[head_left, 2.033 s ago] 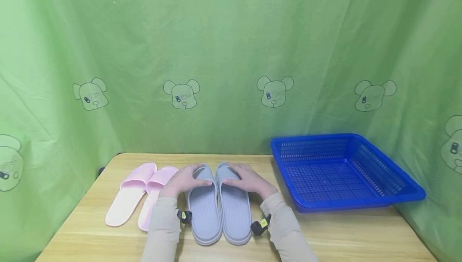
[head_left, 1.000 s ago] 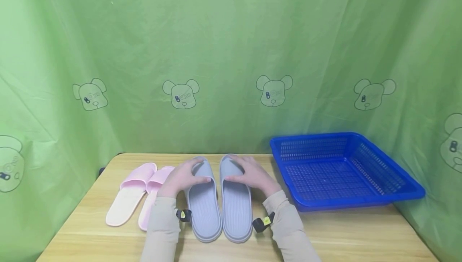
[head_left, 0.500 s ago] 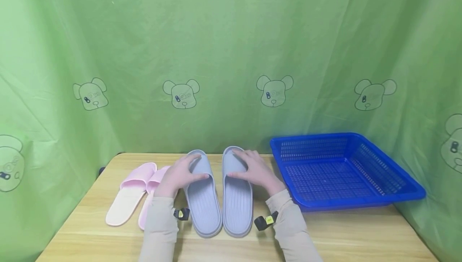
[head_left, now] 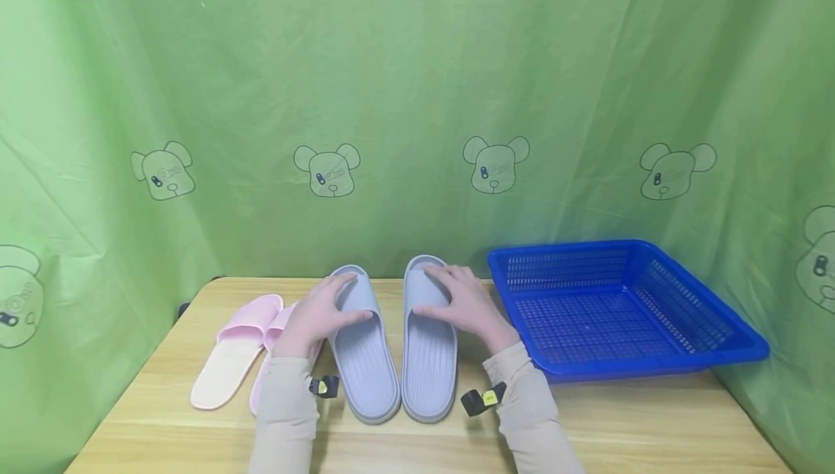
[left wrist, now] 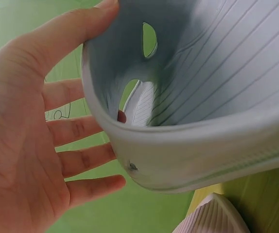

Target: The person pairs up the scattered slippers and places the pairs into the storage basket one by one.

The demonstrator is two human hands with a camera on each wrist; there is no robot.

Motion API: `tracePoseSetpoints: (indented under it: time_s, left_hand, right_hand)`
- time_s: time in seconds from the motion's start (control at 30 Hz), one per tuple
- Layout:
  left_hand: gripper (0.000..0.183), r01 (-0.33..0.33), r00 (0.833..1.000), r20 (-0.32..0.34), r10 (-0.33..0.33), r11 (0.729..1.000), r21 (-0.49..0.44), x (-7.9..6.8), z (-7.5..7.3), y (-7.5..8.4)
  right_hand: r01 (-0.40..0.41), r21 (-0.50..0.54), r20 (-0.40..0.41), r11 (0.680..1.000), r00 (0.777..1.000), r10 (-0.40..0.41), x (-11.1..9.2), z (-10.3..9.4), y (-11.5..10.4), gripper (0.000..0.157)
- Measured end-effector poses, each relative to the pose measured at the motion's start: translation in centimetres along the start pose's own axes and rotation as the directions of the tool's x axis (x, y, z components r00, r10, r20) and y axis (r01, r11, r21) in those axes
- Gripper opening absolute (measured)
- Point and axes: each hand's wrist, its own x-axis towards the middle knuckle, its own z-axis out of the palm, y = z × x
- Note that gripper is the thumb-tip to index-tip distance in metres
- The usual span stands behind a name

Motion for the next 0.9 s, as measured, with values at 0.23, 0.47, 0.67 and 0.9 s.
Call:
tracePoseSetpoints:
  time_s: [0.23, 0.47, 0.67, 0.9]
  left_hand:
    - [0.091, -0.003, 1.000, -0.010, 0.003, 1.000, 0.029, -0.1, -0.6, -0.1]
    - [0.091, 0.005, 1.000, -0.020, -0.004, 0.999, 0.050, -0.1, -1.0, -0.1]
    - [0.091, 0.003, 0.999, -0.045, 0.000, 0.999, 0.051, -0.2, -1.2, -0.2]
    - [0.091, 0.005, 0.998, -0.063, -0.002, 0.999, 0.038, -0.4, -1.4, -0.4]
  right_hand:
    - [-0.003, 0.007, -0.037, 1.000, 0.999, 0.003, -0.1, -0.6, -0.2, 0.085]
    - [-0.003, 0.019, -0.056, 1.000, 0.998, 0.004, -0.1, -1.0, -0.4, 0.085]
    - [-0.007, 0.022, -0.080, 1.000, 0.997, 0.009, -0.2, -1.1, -0.5, 0.086]
    - [-0.032, 0.045, -0.090, 0.998, 0.995, 0.036, -0.1, -1.2, -0.5, 0.087]
